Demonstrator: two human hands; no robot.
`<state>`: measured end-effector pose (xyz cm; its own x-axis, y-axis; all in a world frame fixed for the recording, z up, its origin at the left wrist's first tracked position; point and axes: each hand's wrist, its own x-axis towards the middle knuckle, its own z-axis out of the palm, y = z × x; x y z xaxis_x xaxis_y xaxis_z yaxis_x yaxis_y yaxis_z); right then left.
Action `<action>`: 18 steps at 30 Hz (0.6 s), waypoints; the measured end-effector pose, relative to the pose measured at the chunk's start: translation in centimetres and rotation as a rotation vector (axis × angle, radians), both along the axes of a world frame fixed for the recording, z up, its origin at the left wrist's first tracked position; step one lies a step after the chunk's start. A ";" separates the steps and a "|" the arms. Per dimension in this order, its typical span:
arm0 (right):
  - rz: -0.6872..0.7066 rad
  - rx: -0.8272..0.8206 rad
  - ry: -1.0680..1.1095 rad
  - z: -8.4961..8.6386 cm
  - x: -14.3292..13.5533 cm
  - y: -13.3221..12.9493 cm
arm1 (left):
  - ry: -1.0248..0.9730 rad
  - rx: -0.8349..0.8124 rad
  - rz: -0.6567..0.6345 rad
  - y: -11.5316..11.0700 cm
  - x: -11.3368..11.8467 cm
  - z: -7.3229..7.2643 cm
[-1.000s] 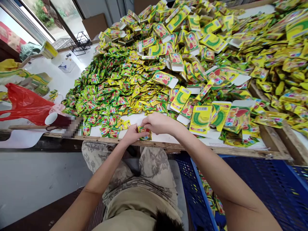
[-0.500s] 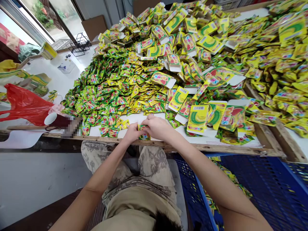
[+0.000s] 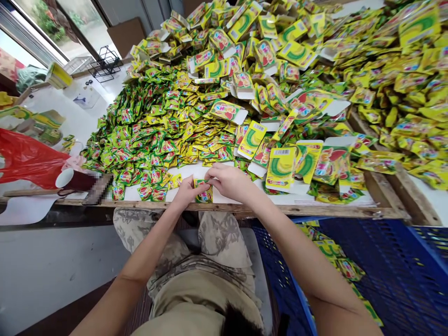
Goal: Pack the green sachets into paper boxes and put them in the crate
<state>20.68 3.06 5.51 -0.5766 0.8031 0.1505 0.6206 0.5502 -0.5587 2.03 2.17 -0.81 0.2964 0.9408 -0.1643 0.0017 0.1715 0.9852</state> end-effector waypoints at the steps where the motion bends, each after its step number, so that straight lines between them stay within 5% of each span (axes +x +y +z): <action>1: 0.013 -0.004 -0.066 0.5 -0.1 0.1 | 0.004 0.007 -0.003 0.0 -0.1 0.0; 7: 0.022 -0.001 -0.343 2.0 -1.1 -0.4 | 0.057 0.025 0.002 -0.2 -0.1 0.0; 12: -0.015 -0.071 -0.358 2.2 -1.1 -0.4 | 0.019 0.017 -0.022 -0.3 -0.1 0.1; 18: -0.134 0.052 -0.364 1.6 -1.3 -1.0 | -0.004 -0.001 -0.018 -0.4 0.2 0.4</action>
<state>19.36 2.02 7.14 -0.4904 0.8715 -0.0024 0.8414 0.4727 -0.2620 2.25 1.75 -0.38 0.3142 0.9351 -0.1641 0.0014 0.1724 0.9850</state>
